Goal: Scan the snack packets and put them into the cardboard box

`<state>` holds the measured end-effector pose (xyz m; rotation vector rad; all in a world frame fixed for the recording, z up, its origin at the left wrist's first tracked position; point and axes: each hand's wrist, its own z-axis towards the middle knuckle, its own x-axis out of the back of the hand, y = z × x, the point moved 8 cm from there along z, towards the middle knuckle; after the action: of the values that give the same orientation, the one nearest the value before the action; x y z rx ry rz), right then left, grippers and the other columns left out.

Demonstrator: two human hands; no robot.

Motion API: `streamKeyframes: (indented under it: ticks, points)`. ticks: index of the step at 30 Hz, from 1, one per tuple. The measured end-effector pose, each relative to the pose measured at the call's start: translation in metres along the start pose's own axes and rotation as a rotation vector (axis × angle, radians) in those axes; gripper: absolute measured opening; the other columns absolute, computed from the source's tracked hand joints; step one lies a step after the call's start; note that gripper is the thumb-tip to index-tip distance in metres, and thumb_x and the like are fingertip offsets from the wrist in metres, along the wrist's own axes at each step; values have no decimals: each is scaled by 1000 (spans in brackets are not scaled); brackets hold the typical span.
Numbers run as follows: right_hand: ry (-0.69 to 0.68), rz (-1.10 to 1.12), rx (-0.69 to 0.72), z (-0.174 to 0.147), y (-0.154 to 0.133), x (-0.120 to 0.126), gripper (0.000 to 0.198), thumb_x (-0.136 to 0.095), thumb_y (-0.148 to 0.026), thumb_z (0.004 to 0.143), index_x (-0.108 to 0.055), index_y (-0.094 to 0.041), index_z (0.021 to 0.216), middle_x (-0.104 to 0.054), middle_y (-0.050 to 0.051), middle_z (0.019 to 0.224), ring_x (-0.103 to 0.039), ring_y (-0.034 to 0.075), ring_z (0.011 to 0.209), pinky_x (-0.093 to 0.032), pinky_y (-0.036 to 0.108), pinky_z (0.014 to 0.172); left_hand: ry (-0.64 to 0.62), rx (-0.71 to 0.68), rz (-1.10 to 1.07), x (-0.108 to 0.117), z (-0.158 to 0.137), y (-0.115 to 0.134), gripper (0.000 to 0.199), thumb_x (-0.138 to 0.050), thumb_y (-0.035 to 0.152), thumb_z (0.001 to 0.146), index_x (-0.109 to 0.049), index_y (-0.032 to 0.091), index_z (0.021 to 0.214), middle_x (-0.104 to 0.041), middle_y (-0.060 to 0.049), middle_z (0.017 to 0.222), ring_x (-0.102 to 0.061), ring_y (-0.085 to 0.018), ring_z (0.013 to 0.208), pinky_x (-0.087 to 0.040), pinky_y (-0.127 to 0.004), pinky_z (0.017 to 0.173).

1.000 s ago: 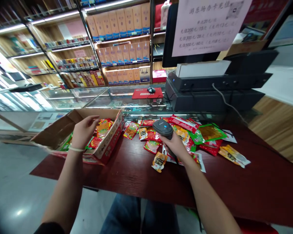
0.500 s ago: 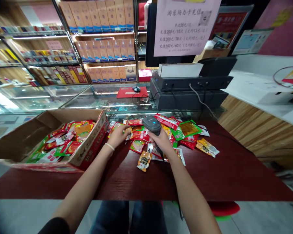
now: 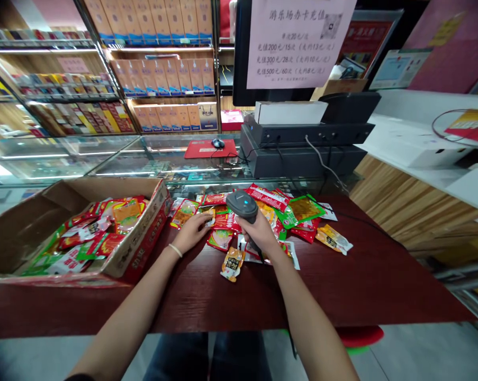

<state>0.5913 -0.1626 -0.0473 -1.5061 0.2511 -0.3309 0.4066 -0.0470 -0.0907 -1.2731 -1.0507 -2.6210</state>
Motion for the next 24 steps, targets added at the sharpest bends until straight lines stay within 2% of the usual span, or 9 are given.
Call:
streamKeyframes:
  ticks: [2, 5, 7, 9, 11, 13, 17, 21, 24]
  points:
    - [2, 13, -14, 0, 2, 0, 40, -80, -49, 72, -49, -23, 80, -54, -7, 50, -48, 11, 35, -38, 23, 35, 38, 30, -41, 7, -1, 3, 20, -55, 26, 93, -67, 21, 108, -71, -9, 114, -66, -23, 108, -50, -40, 98]
    - [3, 22, -29, 0, 5, 0, 41, -78, -52, 73, -49, -24, 81, -54, -7, 50, -47, 11, 35, -38, 23, 35, 239, 209, -153, 23, -5, -2, 17, -53, 32, 95, -64, 21, 101, -72, -6, 93, -70, -21, 86, -55, -35, 83]
    - [-2, 24, -32, 0, 6, -1, 42, -78, -53, 73, -49, -24, 81, -55, -6, 50, -48, 12, 36, -38, 24, 35, 397, 384, -363, 27, -10, -14, 17, -54, 37, 94, -58, 21, 101, -68, -3, 81, -69, -19, 72, -56, -32, 72]
    - [4, 30, -39, 0, 6, -1, 43, -79, -54, 72, -49, -24, 80, -54, -6, 50, -47, 12, 36, -38, 24, 36, 496, 556, -670, 19, -14, -27, 21, -57, 39, 92, -52, 21, 103, -65, 0, 75, -68, -17, 64, -58, -32, 65]
    - [6, 27, -49, -1, 6, -2, 45, -79, -56, 71, -49, -24, 80, -54, -6, 51, -47, 12, 37, -38, 24, 36, 524, 659, -947, 6, -15, -34, 27, -61, 39, 89, -48, 21, 105, -65, 1, 77, -70, -17, 66, -60, -33, 66]
    - [-8, 2, -45, -1, 5, -3, 44, -79, -57, 71, -49, -24, 78, -54, -6, 50, -47, 12, 37, -38, 25, 37, 526, 684, -1102, -2, -13, -36, 34, -68, 36, 83, -48, 20, 104, -67, 0, 81, -71, -17, 71, -62, -34, 70]
    - [-90, -80, -33, -2, 4, -11, 39, -77, -53, 75, -50, -25, 81, -53, -6, 49, -47, 13, 36, -38, 26, 37, 538, 685, -1198, -5, -13, -36, 39, -76, 29, 76, -49, 18, 102, -69, -2, 85, -72, -16, 77, -62, -33, 75]
    - [-139, -168, -59, -5, 5, -19, 37, -77, -48, 76, -56, -25, 96, -55, -7, 50, -48, 14, 35, -38, 26, 35, 599, 690, -1275, -6, -16, -42, 26, -67, 23, 83, -49, 19, 101, -69, -4, 97, -71, -16, 93, -61, -35, 85]
    - [-143, -210, -56, -7, 4, -23, 45, -79, -45, 73, -57, -25, 107, -60, -6, 55, -48, 13, 34, -40, 26, 34, 633, 668, -1308, -5, -16, -48, 15, -58, 21, 89, -48, 21, 99, -67, -5, 114, -68, -17, 107, -59, -39, 93]
